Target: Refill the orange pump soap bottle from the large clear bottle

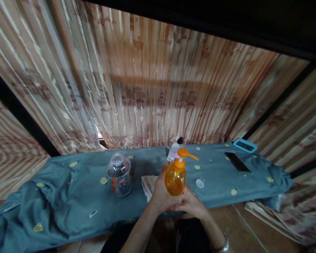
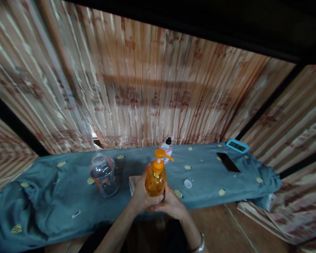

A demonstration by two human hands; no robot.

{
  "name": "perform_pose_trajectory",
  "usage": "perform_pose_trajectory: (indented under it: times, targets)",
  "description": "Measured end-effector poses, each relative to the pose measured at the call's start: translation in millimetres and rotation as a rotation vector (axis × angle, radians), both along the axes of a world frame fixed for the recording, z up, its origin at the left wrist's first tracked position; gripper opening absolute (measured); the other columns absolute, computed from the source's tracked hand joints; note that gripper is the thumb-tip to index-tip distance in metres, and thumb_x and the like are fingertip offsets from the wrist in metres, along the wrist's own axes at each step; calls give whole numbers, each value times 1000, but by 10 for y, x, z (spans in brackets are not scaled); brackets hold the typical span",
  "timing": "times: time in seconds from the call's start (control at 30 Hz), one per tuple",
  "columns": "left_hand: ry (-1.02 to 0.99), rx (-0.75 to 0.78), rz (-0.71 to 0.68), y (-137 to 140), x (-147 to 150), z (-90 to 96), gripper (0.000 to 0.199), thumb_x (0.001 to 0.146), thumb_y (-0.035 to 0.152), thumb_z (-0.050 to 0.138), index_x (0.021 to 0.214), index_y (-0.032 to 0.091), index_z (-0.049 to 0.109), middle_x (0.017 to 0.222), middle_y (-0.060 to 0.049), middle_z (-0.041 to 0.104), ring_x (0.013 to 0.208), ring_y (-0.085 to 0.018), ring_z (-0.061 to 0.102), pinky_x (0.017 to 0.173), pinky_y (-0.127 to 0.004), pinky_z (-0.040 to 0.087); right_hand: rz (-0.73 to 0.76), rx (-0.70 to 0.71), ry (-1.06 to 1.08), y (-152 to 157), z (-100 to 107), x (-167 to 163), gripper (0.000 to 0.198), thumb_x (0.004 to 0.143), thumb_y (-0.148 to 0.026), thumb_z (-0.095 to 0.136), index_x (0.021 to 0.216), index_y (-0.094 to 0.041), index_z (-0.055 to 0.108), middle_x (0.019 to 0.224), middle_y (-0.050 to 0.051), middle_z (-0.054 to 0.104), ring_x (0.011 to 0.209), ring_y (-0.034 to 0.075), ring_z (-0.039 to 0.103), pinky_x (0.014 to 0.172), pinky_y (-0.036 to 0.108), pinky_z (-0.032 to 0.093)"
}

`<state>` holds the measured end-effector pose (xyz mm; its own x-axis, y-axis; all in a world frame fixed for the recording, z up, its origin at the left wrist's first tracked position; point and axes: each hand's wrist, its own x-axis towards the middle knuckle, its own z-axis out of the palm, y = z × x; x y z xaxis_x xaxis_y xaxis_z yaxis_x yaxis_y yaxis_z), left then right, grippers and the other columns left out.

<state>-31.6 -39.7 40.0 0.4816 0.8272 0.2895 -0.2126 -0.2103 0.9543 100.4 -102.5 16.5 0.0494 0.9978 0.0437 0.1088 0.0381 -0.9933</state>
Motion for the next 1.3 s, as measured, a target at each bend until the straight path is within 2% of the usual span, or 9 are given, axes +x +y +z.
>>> perform_pose_trajectory:
  times: [0.13, 0.27, 0.33, 0.43, 0.67, 0.77, 1.07, 1.2, 1.3]
  targets:
    - [-52, 18, -88, -15, 175, -65, 104, 51, 12, 74, 149, 19, 44, 149, -12, 57, 137, -37, 55, 121, -53, 41, -122, 21, 6, -119, -135, 45, 56, 59, -28, 82, 110, -19, 61, 110, 9, 74, 98, 25, 71, 92, 47, 57]
    - [-2, 47, -73, -51, 284, -79, 91, 62, 17, 75, 148, 20, 48, 152, -11, 55, 144, -36, 49, 125, -53, 35, -329, 74, -43, -54, -365, 153, 65, 68, -49, 82, 120, -19, 57, 118, 10, 69, 106, 24, 68, 99, 51, 53]
    - [43, 73, -24, -61, 291, -105, 89, 65, 19, 76, 149, 20, 46, 156, -12, 51, 147, -36, 45, 127, -54, 31, -471, 64, -101, 63, -480, 260, 64, 71, -51, 82, 120, -20, 56, 113, 7, 68, 100, 22, 66, 96, 49, 53]
    - [80, 101, 43, -36, 242, -201, 88, 68, 19, 77, 150, 21, 46, 158, -13, 50, 149, -36, 43, 127, -57, 30, -634, -3, -182, 294, -582, 430, 57, 74, -42, 83, 119, -19, 57, 106, 4, 67, 93, 20, 65, 91, 46, 55]
    - [98, 166, 163, 63, -4, -365, 65, 80, 25, 72, 143, 21, 55, 151, -13, 57, 144, -33, 50, 124, -57, 37, -829, -42, -300, 792, -563, 515, 59, 79, -39, 81, 128, -18, 55, 113, 6, 67, 101, 22, 66, 95, 48, 55]
    - [136, 180, 167, 71, -116, -341, 62, 83, 27, 70, 143, 21, 56, 152, -13, 57, 145, -31, 50, 124, -55, 37, -878, -30, -340, 920, -557, 456, 66, 79, -40, 80, 134, -19, 53, 119, 8, 66, 109, 24, 65, 99, 50, 53]
    - [224, 185, 230, 87, -407, -303, 56, 84, 27, 69, 139, 21, 62, 147, -12, 62, 139, -30, 56, 120, -51, 43, -942, 15, -394, 1061, -650, 417, 67, 82, -52, 74, 135, -18, 52, 121, 10, 65, 109, 25, 64, 97, 50, 54]
    - [238, 167, 258, 103, -545, -290, 42, 83, 29, 68, 125, 20, 71, 129, -12, 74, 121, -28, 69, 108, -47, 54, -899, 73, -408, 1066, -710, 435, 74, 81, -56, 73, 141, -19, 47, 125, 11, 63, 109, 25, 64, 97, 50, 54]
    - [204, 126, 289, 132, -648, -258, 30, 82, 31, 68, 109, 19, 77, 108, -10, 81, 100, -25, 76, 92, -40, 62, -849, 130, -430, 921, -802, 429, 86, 79, -60, 73, 148, -20, 39, 143, 15, 54, 128, 31, 56, 107, 56, 47]
